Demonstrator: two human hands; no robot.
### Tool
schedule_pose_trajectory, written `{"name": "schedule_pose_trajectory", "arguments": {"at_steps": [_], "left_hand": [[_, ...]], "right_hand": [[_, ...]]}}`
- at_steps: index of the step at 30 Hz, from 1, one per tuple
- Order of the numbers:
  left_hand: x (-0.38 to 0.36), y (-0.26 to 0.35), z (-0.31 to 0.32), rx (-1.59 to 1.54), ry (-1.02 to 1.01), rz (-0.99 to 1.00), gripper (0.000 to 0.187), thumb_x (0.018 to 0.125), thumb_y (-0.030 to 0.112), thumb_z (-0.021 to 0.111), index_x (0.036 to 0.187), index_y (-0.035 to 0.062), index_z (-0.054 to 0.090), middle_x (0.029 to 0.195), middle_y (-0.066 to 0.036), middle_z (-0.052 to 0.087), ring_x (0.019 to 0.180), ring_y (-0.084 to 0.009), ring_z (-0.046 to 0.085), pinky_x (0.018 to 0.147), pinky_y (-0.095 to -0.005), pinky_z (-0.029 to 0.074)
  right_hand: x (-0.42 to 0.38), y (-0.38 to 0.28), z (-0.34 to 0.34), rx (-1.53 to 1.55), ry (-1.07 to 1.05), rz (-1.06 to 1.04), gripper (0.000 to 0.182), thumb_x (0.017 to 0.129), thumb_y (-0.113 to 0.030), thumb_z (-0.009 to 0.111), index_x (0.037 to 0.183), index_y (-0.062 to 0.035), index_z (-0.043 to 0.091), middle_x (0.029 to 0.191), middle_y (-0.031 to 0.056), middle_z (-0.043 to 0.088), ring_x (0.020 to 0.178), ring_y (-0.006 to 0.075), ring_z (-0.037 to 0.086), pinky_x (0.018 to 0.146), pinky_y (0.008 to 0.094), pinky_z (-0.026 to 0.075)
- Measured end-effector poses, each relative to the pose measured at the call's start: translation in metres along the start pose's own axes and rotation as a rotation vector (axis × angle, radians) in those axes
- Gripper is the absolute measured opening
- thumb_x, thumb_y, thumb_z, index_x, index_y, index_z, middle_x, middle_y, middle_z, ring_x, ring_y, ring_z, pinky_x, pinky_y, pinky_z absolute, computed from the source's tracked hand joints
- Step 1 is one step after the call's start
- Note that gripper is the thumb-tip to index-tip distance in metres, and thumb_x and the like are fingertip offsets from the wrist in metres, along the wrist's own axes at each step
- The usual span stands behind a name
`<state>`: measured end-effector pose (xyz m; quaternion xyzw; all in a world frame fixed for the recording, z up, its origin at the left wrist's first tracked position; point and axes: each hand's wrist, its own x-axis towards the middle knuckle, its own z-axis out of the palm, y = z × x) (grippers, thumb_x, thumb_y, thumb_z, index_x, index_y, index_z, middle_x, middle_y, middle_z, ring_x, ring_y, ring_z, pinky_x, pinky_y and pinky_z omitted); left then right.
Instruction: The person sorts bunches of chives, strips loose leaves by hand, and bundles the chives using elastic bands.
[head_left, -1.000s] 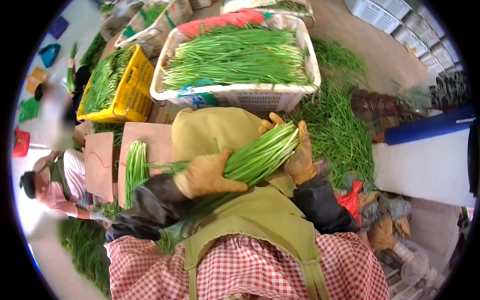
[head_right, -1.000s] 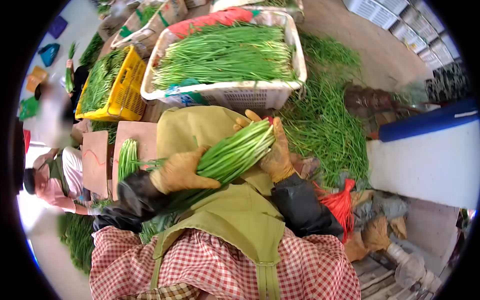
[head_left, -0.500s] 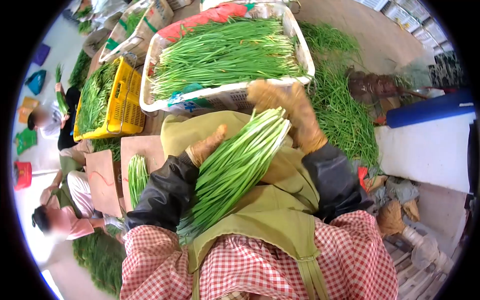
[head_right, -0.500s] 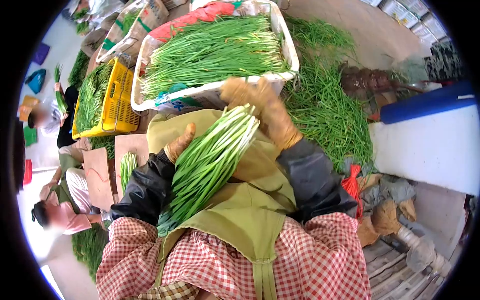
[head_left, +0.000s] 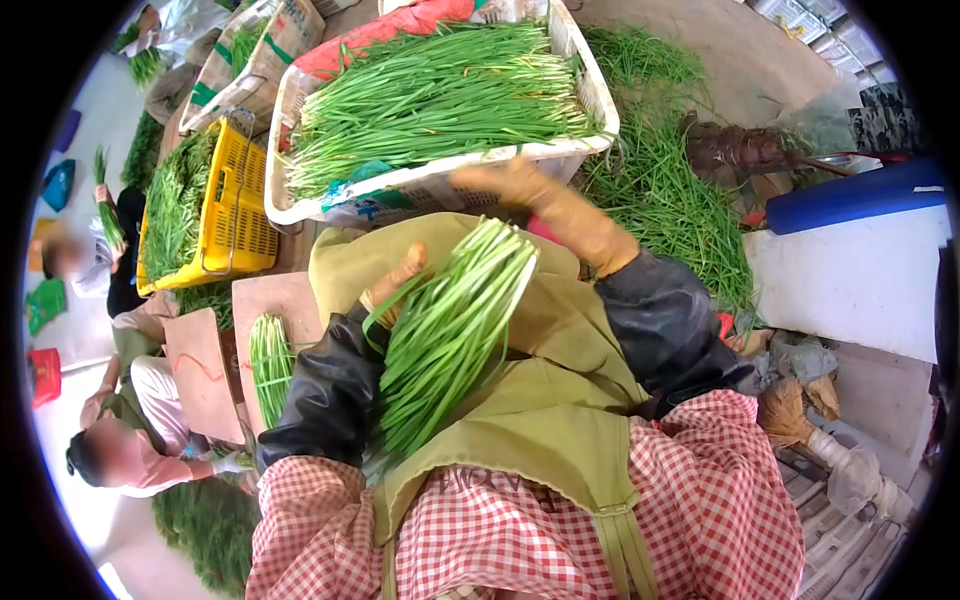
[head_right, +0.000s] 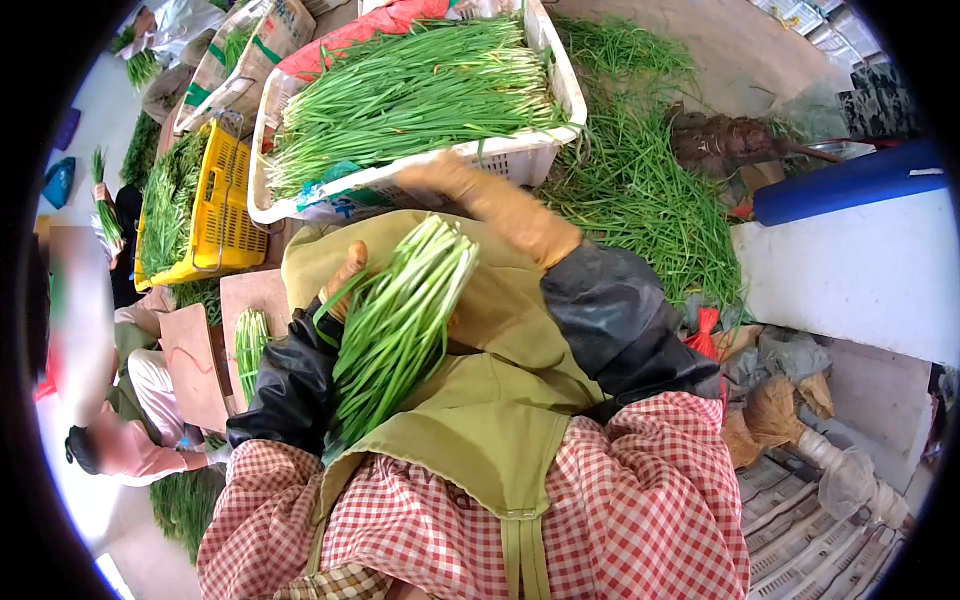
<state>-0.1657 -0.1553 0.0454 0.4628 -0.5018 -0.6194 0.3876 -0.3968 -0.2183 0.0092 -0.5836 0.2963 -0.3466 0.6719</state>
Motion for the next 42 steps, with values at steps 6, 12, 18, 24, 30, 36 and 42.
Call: {"name": "schedule_pose_trajectory", "arguments": {"at_steps": [6,12,18,24,30,36,42], "left_hand": [[0.008,-0.061,-0.058,-0.556,-0.125,-0.576,0.064,0.082,0.054,0.069,0.118,0.0012,0.063,0.104,-0.011,0.069,0.087,-0.0213,0.066,0.078,-0.034,0.055],[-0.003,0.019,-0.006,-0.278,-0.175,-0.551,0.039,0.083,0.024,0.072,0.115,0.002,0.065,0.102,-0.012,0.07,0.083,-0.0206,0.068,0.075,-0.0315,0.057],[-0.013,-0.001,-0.032,-0.451,-0.052,-0.445,0.035,0.08,0.014,0.073,0.11,-0.0038,0.064,0.095,-0.012,0.071,0.081,-0.0208,0.069,0.073,-0.0303,0.058],[-0.023,-0.01,-0.054,-0.489,-0.224,-0.592,0.032,0.085,0.024,0.07,0.105,0.0004,0.068,0.093,-0.008,0.071,0.078,-0.014,0.067,0.071,-0.0267,0.055],[-0.02,-0.006,-0.044,-0.305,-0.268,-0.549,0.017,0.09,0.016,0.062,0.1,0.0045,0.069,0.09,-0.003,0.071,0.074,-0.0085,0.064,0.066,-0.0247,0.054],[-0.028,0.024,-0.039,0.144,-0.22,-0.238,0.024,0.087,0.029,0.061,0.096,0.0082,0.069,0.083,-0.003,0.069,0.07,-0.0096,0.062,0.063,-0.025,0.05],[-0.029,0.016,-0.051,0.56,-0.262,0.143,0.049,0.083,0.036,0.059,0.119,0.0028,0.061,0.098,-0.009,0.068,0.09,-0.016,0.063,0.081,-0.0285,0.047]], "right_hand": [[-0.045,0.027,0.004,0.316,0.155,0.053,0.076,0.096,-0.051,0.05,0.152,-0.0083,0.022,0.148,0.0108,0.037,0.132,0.0203,0.04,0.112,0.039,0.027],[-0.024,0.017,0.076,0.729,0.156,-0.037,0.073,0.092,-0.036,0.061,0.149,-0.0054,0.027,0.141,0.0186,0.045,0.129,0.0292,0.045,0.11,0.0408,0.035],[-0.001,0.013,0.086,0.69,0.157,-0.192,0.032,0.09,-0.021,0.062,0.115,-0.0027,0.056,0.127,0.0213,0.057,0.119,0.0309,0.056,0.104,0.043,0.044],[0.005,0.005,0.093,0.783,0.07,-0.187,0.035,0.089,-0.02,0.064,0.118,-0.0038,0.054,0.131,0.0199,0.055,0.122,0.0323,0.053,0.101,0.0428,0.046],[0.014,-0.004,0.093,0.733,-0.083,-0.184,0.055,0.089,-0.021,0.063,0.137,-0.0042,0.043,0.148,0.0209,0.035,0.133,0.0367,0.04,0.102,0.0449,0.046],[0.008,0.003,0.095,0.694,0.026,-0.198,0.04,0.088,-0.019,0.064,0.122,-0.0046,0.049,0.114,0.0157,0.063,0.11,0.0311,0.061,0.096,0.0435,0.051],[-0.003,-0.024,0.108,0.564,0.097,-0.188,0.06,0.084,-0.021,0.064,0.137,-0.0034,0.042,0.124,0.0177,0.057,0.115,0.0311,0.057,0.101,0.0434,0.046]]}}
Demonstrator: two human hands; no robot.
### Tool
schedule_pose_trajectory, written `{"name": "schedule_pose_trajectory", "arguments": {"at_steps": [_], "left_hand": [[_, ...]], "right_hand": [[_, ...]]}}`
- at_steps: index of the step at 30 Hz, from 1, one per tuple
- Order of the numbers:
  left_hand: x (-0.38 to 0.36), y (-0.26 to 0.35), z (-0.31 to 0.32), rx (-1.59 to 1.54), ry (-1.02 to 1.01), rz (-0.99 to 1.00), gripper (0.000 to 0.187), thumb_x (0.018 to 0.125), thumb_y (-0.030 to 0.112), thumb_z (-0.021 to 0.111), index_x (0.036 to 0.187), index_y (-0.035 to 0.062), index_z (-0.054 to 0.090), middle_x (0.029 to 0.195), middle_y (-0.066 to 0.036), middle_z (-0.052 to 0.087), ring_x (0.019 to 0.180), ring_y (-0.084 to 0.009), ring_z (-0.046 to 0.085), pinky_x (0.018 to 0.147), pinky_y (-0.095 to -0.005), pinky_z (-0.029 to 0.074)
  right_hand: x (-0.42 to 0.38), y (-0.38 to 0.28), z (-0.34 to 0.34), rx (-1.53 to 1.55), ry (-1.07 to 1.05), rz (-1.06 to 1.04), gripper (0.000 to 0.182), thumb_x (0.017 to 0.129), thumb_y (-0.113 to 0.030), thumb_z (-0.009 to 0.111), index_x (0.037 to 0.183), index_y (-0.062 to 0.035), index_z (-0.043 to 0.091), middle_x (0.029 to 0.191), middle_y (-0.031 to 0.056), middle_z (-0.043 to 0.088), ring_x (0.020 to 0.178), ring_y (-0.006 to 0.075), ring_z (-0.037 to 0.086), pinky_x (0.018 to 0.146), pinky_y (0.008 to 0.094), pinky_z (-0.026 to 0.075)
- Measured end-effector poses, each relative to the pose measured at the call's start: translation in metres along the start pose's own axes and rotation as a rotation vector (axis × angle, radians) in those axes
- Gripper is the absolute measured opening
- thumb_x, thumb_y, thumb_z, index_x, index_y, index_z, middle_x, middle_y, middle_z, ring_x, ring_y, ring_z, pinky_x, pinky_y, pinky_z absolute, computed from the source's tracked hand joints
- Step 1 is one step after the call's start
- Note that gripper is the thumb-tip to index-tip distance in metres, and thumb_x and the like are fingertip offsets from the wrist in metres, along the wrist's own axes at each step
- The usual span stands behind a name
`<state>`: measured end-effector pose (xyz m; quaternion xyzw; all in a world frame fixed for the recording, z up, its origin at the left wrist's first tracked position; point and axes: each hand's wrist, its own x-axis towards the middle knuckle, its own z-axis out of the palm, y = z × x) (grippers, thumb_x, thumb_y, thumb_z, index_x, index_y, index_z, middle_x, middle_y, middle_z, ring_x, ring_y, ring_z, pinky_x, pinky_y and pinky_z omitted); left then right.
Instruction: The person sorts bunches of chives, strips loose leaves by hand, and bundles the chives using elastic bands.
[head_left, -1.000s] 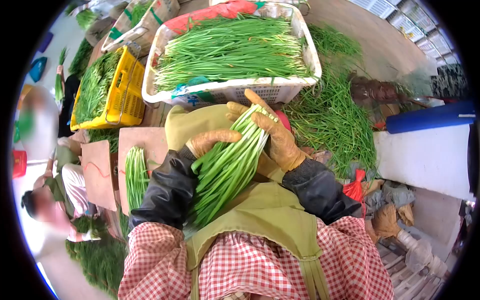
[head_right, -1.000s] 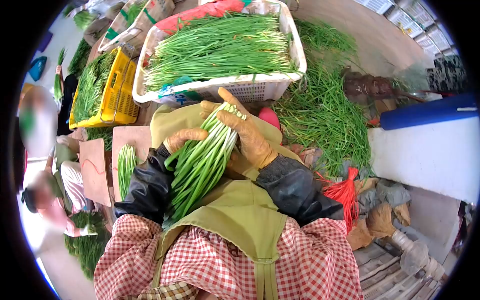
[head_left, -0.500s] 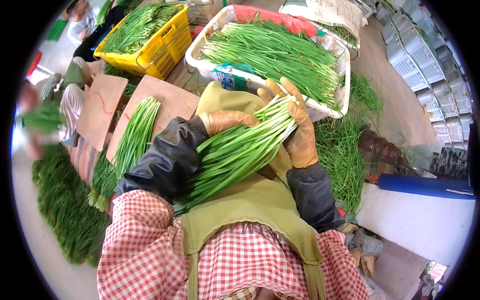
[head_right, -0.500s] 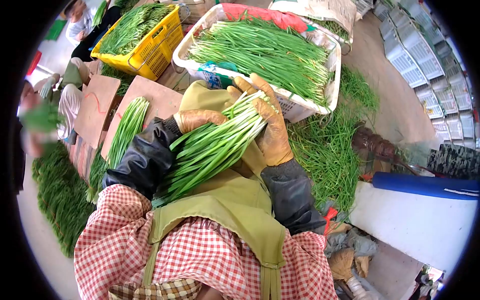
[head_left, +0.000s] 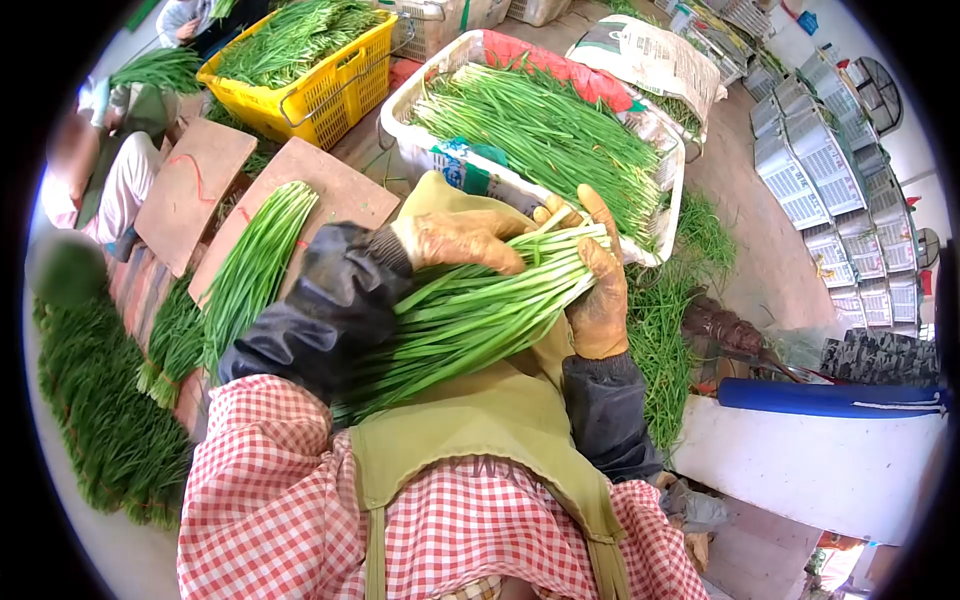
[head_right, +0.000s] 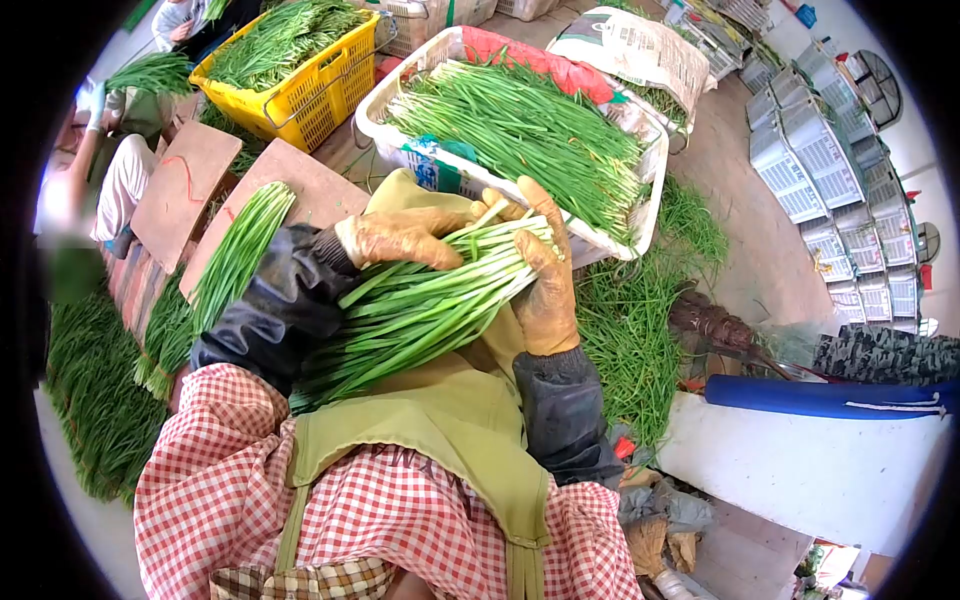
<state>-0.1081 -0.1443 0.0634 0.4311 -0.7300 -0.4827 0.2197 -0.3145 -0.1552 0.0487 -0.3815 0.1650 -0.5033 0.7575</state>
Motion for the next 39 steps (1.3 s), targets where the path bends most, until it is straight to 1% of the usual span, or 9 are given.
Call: {"name": "schedule_pose_trajectory", "arguments": {"at_steps": [2,7,11,14,18,25,35,37,39], "left_hand": [[-0.006,-0.02,0.012,-0.276,0.035,0.017,0.059,0.081,0.031,0.062,0.129,-0.0035,0.054,0.104,-0.016,0.066,0.094,-0.0187,0.063,0.085,-0.0277,0.047],[-0.011,-0.038,0.036,-0.68,0.151,-0.248,0.058,0.082,0.027,0.065,0.127,-0.0074,0.054,0.104,-0.014,0.065,0.092,-0.0173,0.061,0.083,-0.028,0.048],[-0.005,-0.052,0.044,-0.65,0.215,-0.265,0.032,0.086,0.023,0.06,0.109,0.0006,0.06,0.089,-0.003,0.062,0.08,-0.0088,0.057,0.073,-0.0235,0.047],[-0.002,-0.056,0.045,-0.726,0.344,-0.269,0.019,0.088,0.023,0.059,0.097,0.0061,0.059,0.081,0.003,0.056,0.075,-0.0068,0.052,0.068,-0.0207,0.044],[0.0,-0.059,0.048,-0.763,0.389,-0.258,0.018,0.089,0.022,0.059,0.096,0.0058,0.059,0.081,0.003,0.056,0.075,-0.0061,0.052,0.068,-0.0204,0.043],[-0.005,-0.054,0.05,-0.656,0.503,-0.212,0.015,0.087,0.018,0.062,0.092,0.0047,0.06,0.079,0.003,0.055,0.074,-0.0056,0.05,0.067,-0.0215,0.043],[-0.006,-0.06,0.05,-0.624,0.589,-0.075,0.014,0.085,0.016,0.065,0.089,0.0031,0.059,0.076,0.001,0.055,0.072,-0.0068,0.048,0.064,-0.0236,0.043],[-0.008,-0.062,0.049,-0.593,0.607,-0.084,0.014,0.085,0.016,0.065,0.089,0.0032,0.059,0.076,0.001,0.054,0.071,-0.0068,0.048,0.064,-0.0234,0.043],[-0.01,-0.061,0.046,-0.734,0.551,-0.147,0.014,0.085,0.016,0.064,0.088,0.0035,0.058,0.075,0.002,0.054,0.07,-0.0062,0.048,0.063,-0.0225,0.042]], "right_hand": [[-0.004,-0.003,-0.005,-0.06,-0.041,0.011,0.078,0.081,-0.024,0.065,0.148,-0.0038,0.03,0.138,0.0199,0.047,0.124,0.0288,0.05,0.104,0.0398,0.041],[-0.017,0.01,-0.042,-0.14,0.04,0.085,0.074,0.083,-0.026,0.067,0.145,-0.0035,0.036,0.138,0.0153,0.048,0.124,0.0236,0.048,0.108,0.0367,0.035],[-0.025,0.005,-0.062,-0.325,0.228,0.119,0.056,0.089,-0.024,0.068,0.136,-0.0017,0.048,0.128,0.0107,0.054,0.118,0.0194,0.051,0.104,0.034,0.037],[-0.019,-0.006,-0.065,-0.773,0.403,-0.179,0.024,0.094,-0.013,0.061,0.116,-0.0037,0.061,0.108,0.0054,0.062,0.098,0.0157,0.057,0.09,0.0293,0.046],[-0.014,-0.019,-0.031,-1.249,0.263,-0.365,0.011,0.089,-0.014,0.064,0.095,-0.006,0.068,0.095,0.0061,0.064,0.09,0.018,0.059,0.083,0.031,0.045],[-0.007,0.006,0.002,-2.025,0.109,-0.303,0.021,0.081,-0.034,0.069,0.089,-0.0146,0.07,0.084,0.0053,0.064,0.086,0.0263,0.059,0.075,0.0424,0.04],[0.0,0.023,0.025,-1.927,-0.156,-0.452,0.015,0.083,-0.024,0.064,0.077,-0.0098,0.061,0.075,0.0089,0.058,0.077,0.0287,0.057,0.068,0.0437,0.04],[-0.011,0.011,0.043,-1.73,-0.48,-0.368,0.013,0.083,-0.022,0.064,0.08,-0.0093,0.061,0.075,0.0088,0.057,0.078,0.0284,0.057,0.068,0.0436,0.041],[-0.02,-0.006,0.032,-1.466,-0.337,-0.365,0.009,0.084,-0.017,0.065,0.083,-0.0084,0.063,0.078,0.0085,0.06,0.077,0.026,0.059,0.071,0.0387,0.045]]}}
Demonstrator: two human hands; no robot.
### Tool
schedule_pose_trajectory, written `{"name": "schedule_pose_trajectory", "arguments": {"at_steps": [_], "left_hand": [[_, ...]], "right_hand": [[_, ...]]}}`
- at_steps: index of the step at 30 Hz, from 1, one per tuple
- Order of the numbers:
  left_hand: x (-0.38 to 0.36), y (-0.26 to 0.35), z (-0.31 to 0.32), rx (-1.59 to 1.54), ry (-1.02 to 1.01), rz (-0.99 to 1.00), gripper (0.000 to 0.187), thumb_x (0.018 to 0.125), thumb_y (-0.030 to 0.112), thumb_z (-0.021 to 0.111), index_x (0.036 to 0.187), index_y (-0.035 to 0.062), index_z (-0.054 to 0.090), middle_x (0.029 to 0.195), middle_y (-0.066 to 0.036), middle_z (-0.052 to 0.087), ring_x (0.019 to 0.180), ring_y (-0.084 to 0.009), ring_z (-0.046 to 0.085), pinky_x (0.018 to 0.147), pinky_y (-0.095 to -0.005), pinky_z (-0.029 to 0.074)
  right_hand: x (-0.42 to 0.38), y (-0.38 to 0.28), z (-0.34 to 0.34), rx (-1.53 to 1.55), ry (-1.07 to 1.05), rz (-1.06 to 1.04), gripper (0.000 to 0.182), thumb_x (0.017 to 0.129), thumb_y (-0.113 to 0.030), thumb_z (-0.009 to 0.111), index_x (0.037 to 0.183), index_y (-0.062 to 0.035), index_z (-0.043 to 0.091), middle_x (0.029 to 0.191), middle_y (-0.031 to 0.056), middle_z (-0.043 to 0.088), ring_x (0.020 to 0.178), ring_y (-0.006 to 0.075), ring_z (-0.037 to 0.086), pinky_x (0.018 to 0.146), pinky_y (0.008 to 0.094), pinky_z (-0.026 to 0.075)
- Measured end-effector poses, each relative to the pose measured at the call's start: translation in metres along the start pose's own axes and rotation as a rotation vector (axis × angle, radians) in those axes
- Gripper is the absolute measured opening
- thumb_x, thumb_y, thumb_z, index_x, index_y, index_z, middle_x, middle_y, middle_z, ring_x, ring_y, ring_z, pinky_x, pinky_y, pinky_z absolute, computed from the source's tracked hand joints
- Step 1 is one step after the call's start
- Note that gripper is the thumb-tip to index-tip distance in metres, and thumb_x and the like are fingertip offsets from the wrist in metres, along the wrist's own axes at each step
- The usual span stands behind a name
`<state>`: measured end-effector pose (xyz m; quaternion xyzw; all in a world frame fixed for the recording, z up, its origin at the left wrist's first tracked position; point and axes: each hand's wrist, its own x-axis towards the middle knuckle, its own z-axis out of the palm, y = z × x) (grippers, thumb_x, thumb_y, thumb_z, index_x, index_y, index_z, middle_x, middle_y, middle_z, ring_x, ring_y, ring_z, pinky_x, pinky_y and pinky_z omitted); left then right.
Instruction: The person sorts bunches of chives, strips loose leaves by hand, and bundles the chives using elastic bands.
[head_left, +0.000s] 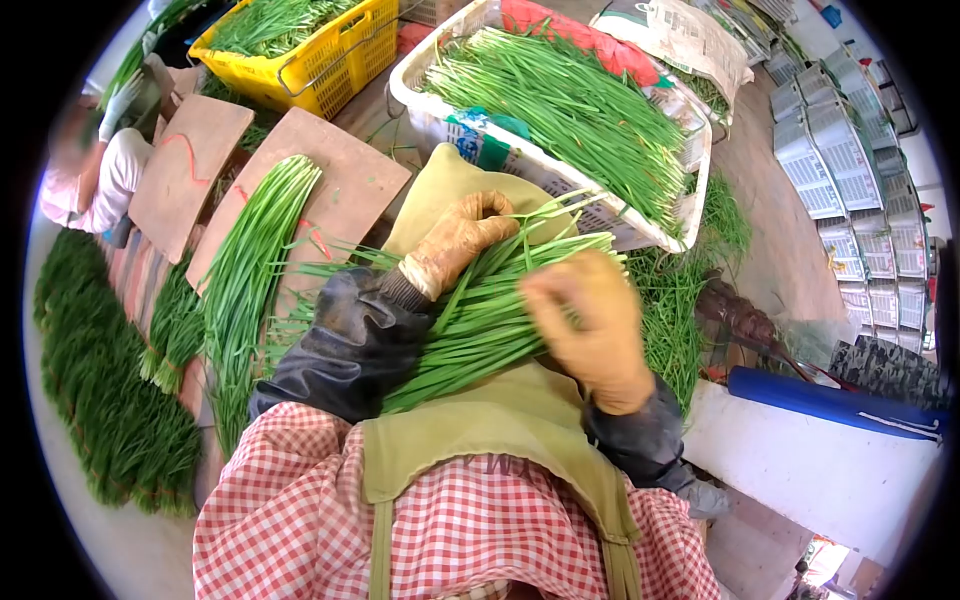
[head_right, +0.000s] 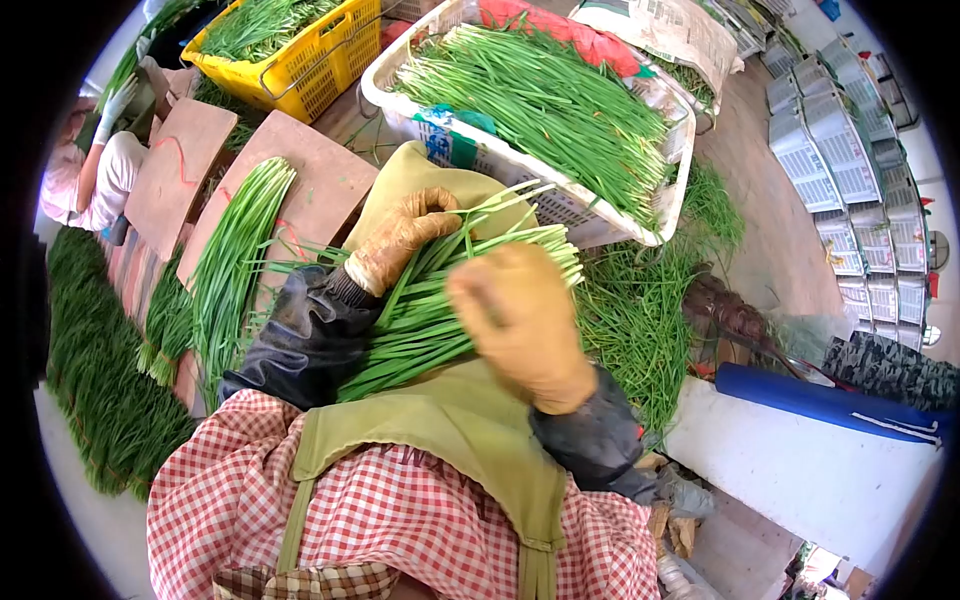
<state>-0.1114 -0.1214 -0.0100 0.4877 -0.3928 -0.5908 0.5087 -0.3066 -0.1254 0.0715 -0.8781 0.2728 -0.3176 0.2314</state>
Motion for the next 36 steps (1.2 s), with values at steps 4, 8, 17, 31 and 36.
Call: {"name": "schedule_pose_trajectory", "arguments": {"at_steps": [4,8,17,31,36], "left_hand": [[-0.003,0.0,0.0,-0.113,-0.014,-0.059,0.012,0.086,0.016,0.064,0.088,0.0054,0.058,0.075,0.002,0.054,0.068,-0.0055,0.048,0.061,-0.021,0.041],[-0.002,0.003,0.005,-0.133,-0.01,-0.074,0.011,0.087,0.014,0.063,0.091,0.0059,0.056,0.074,0.001,0.057,0.067,-0.0071,0.051,0.062,-0.021,0.043],[-0.004,0.001,0.004,-0.141,-0.012,-0.066,0.012,0.087,0.016,0.062,0.091,0.0055,0.057,0.078,0.0,0.056,0.072,-0.0066,0.051,0.064,-0.0217,0.043],[-0.004,0.0,0.003,-0.269,0.004,-0.129,0.019,0.091,0.02,0.062,0.1,0.003,0.06,0.081,-0.001,0.061,0.07,-0.0069,0.055,0.063,-0.021,0.045],[-0.007,0.008,0.006,-0.093,-0.005,-0.033,0.016,0.092,0.017,0.06,0.096,0.0022,0.059,0.081,-0.001,0.06,0.072,-0.0073,0.053,0.065,-0.0217,0.044]], "right_hand": [[-0.023,0.045,-0.064,-0.082,0.313,0.688,0.023,0.092,-0.023,0.061,0.087,-0.0003,0.065,0.081,0.0095,0.064,0.073,0.0215,0.061,0.068,0.0332,0.047],[-0.038,0.071,-0.073,-0.379,0.226,0.474,0.026,0.093,-0.023,0.06,0.095,0.0028,0.065,0.095,0.0187,0.064,0.087,0.0314,0.061,0.078,0.0394,0.047],[0.022,0.038,-0.019,-0.28,0.074,-0.026,0.021,0.08,-0.016,0.069,0.101,-0.0116,0.068,0.112,0.0068,0.064,0.111,0.0286,0.057,0.094,0.042,0.043],[0.016,0.044,-0.021,-0.141,0.268,0.235,0.012,0.088,-0.016,0.065,0.088,-0.004,0.066,0.08,0.0088,0.066,0.074,0.0231,0.062,0.069,0.0345,0.048],[0.027,0.025,-0.019,0.116,-0.055,0.728,0.028,0.089,-0.028,0.067,0.089,-0.0003,0.068,0.063,0.008,0.06,0.055,0.0142,0.057,0.053,0.0286,0.043]]}}
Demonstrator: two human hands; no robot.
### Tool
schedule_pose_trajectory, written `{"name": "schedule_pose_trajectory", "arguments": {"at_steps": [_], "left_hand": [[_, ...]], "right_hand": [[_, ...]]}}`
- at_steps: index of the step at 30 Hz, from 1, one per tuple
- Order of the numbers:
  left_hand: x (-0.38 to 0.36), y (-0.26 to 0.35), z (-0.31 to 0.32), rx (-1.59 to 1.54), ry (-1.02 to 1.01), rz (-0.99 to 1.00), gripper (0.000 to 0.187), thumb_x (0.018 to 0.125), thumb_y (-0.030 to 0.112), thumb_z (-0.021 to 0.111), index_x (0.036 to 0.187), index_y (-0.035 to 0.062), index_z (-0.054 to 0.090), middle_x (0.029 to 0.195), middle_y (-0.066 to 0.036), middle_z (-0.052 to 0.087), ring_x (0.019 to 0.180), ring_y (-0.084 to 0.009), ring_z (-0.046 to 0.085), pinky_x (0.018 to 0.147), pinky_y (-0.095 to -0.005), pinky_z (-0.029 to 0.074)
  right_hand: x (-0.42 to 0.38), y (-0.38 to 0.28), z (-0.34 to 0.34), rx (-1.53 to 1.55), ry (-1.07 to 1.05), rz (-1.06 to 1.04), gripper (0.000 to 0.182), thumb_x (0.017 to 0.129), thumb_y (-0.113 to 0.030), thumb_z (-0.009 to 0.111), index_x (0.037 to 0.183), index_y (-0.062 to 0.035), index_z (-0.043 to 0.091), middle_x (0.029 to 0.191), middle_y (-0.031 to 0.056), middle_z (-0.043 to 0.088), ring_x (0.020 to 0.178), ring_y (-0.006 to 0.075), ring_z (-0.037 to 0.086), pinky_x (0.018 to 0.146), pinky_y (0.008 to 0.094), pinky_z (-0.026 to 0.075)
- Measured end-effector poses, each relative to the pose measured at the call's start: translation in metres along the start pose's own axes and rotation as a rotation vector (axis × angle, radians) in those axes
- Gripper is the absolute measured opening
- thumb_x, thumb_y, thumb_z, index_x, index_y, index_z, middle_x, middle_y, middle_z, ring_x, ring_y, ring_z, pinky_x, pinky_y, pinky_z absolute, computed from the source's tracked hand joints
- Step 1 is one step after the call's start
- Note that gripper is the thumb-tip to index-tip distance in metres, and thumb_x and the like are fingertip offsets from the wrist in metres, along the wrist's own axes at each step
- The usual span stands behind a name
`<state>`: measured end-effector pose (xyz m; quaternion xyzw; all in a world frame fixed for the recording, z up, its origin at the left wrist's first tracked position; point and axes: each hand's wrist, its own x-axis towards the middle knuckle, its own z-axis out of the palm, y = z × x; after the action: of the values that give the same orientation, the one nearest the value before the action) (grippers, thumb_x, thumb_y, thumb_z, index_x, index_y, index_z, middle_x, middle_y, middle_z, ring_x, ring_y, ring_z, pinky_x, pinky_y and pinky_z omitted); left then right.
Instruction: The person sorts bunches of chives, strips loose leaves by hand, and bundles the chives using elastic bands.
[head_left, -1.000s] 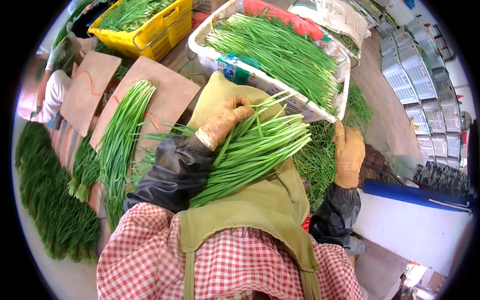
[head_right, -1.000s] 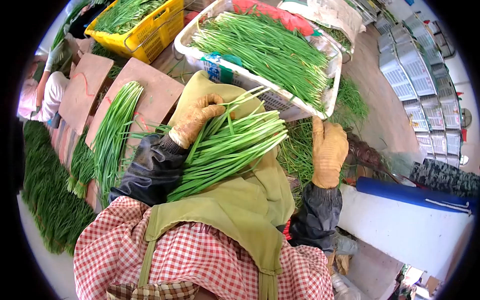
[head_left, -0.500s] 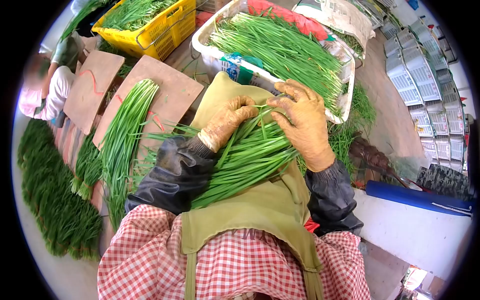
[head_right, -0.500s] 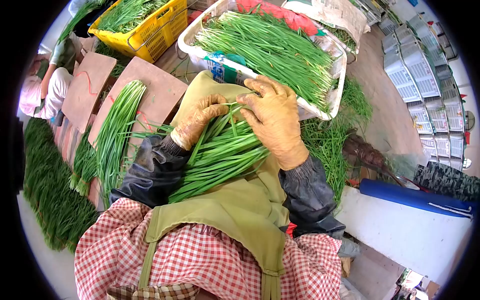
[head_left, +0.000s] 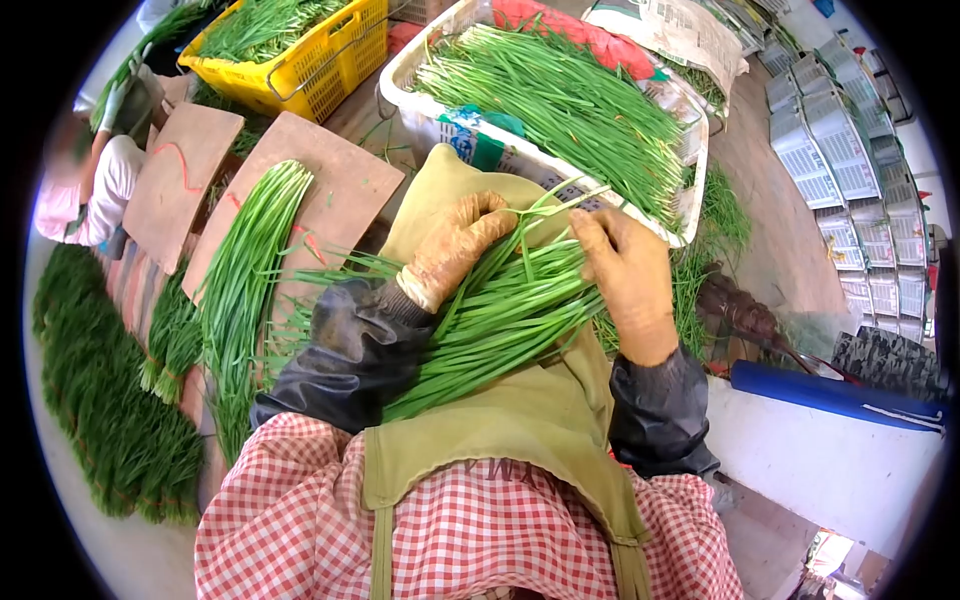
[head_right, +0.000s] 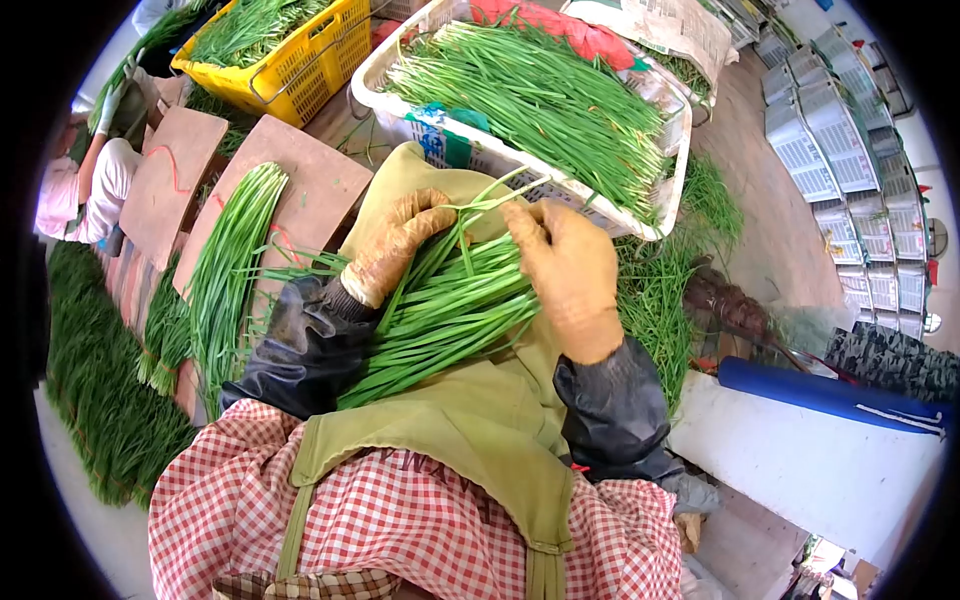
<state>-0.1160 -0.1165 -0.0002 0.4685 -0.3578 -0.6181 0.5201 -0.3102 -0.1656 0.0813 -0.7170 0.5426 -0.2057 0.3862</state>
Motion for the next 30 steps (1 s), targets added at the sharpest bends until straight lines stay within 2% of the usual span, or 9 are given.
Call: {"name": "schedule_pose_trajectory", "arguments": {"at_steps": [4,8,18,20,23,24,26,28,30], "left_hand": [[-0.007,-0.002,0.01,0.096,0.053,0.198,0.014,0.093,0.019,0.059,0.092,0.0048,0.057,0.078,0.001,0.057,0.07,-0.0054,0.048,0.061,-0.0209,0.04],[-0.008,-0.002,0.006,0.022,0.055,0.172,0.014,0.091,0.018,0.061,0.092,0.0053,0.057,0.078,0.003,0.054,0.071,-0.0046,0.046,0.061,-0.0205,0.038],[0.0,-0.006,-0.004,0.023,0.053,0.107,0.016,0.091,0.018,0.06,0.092,0.003,0.059,0.078,0.002,0.054,0.071,-0.006,0.047,0.064,-0.0214,0.041],[0.0,-0.008,-0.005,-0.014,0.044,0.08,0.016,0.091,0.019,0.061,0.094,0.0038,0.059,0.079,0.002,0.055,0.071,-0.006,0.048,0.065,-0.0209,0.041],[-0.001,-0.007,-0.004,-0.079,0.042,0.021,0.016,0.091,0.02,0.061,0.095,0.0042,0.059,0.08,0.001,0.057,0.072,-0.0058,0.05,0.065,-0.0209,0.042],[-0.001,-0.007,-0.004,-0.076,0.032,0.019,0.016,0.091,0.02,0.061,0.095,0.0042,0.059,0.08,0.001,0.057,0.072,-0.0058,0.05,0.065,-0.0209,0.042],[0.0,-0.007,-0.004,-0.076,0.006,0.029,0.015,0.092,0.02,0.061,0.094,0.0048,0.059,0.079,0.001,0.058,0.071,-0.0055,0.051,0.064,-0.0209,0.042],[0.002,-0.004,-0.002,-0.032,-0.027,0.039,0.013,0.092,0.018,0.061,0.094,0.0052,0.058,0.08,0.001,0.059,0.071,-0.0056,0.051,0.065,-0.0208,0.043],[0.002,-0.005,0.002,0.05,-0.063,0.045,0.011,0.091,0.016,0.06,0.093,0.0061,0.056,0.081,0.0,0.061,0.073,-0.0058,0.053,0.067,-0.0206,0.043]], "right_hand": [[0.02,0.005,0.013,0.236,-0.18,0.108,0.03,0.09,-0.029,0.066,0.089,0.0017,0.068,0.061,0.0031,0.06,0.051,0.0101,0.055,0.049,0.0266,0.041],[0.025,0.007,0.024,0.48,-0.238,0.16,0.025,0.093,-0.024,0.063,0.093,-0.0001,0.068,0.063,0.0021,0.061,0.052,0.0067,0.055,0.047,0.0224,0.039],[0.02,0.008,0.028,0.601,-0.21,0.168,0.023,0.095,-0.024,0.06,0.088,-0.0029,0.066,0.071,0.0011,0.065,0.051,0.0045,0.052,0.045,0.0179,0.038],[0.022,0.013,0.014,0.681,-0.273,0.036,0.019,0.093,-0.022,0.061,0.086,-0.0043,0.066,0.069,-0.0007,0.062,0.051,0.0036,0.05,0.045,0.0168,0.037],[0.031,0.034,-0.024,0.929,0.025,-0.008,0.011,0.087,-0.015,0.063,0.082,-0.0062,0.066,0.062,-0.002,0.056,0.047,0.0047,0.046,0.043,0.0177,0.032],[0.037,0.054,-0.043,0.857,0.221,0.0,0.008,0.088,-0.012,0.062,0.085,-0.0062,0.065,0.062,-0.002,0.056,0.05,0.0049,0.048,0.044,0.0178,0.031],[0.048,0.095,-0.063,0.42,0.481,-0.149,0.02,0.092,-0.014,0.061,0.108,-0.0029,0.065,0.093,0.0037,0.067,0.082,0.0076,0.058,0.072,0.0194,0.043],[0.038,0.105,-0.067,0.331,0.429,-0.198,0.02,0.092,-0.02,0.063,0.105,-0.0059,0.067,0.1,0.0054,0.066,0.091,0.0117,0.058,0.083,0.0234,0.044],[0.016,0.068,-0.054,0.116,0.268,-0.142,0.026,0.089,-0.027,0.066,0.101,-0.0043,0.068,0.096,0.0095,0.066,0.088,0.017,0.061,0.082,0.0323,0.048]]}}
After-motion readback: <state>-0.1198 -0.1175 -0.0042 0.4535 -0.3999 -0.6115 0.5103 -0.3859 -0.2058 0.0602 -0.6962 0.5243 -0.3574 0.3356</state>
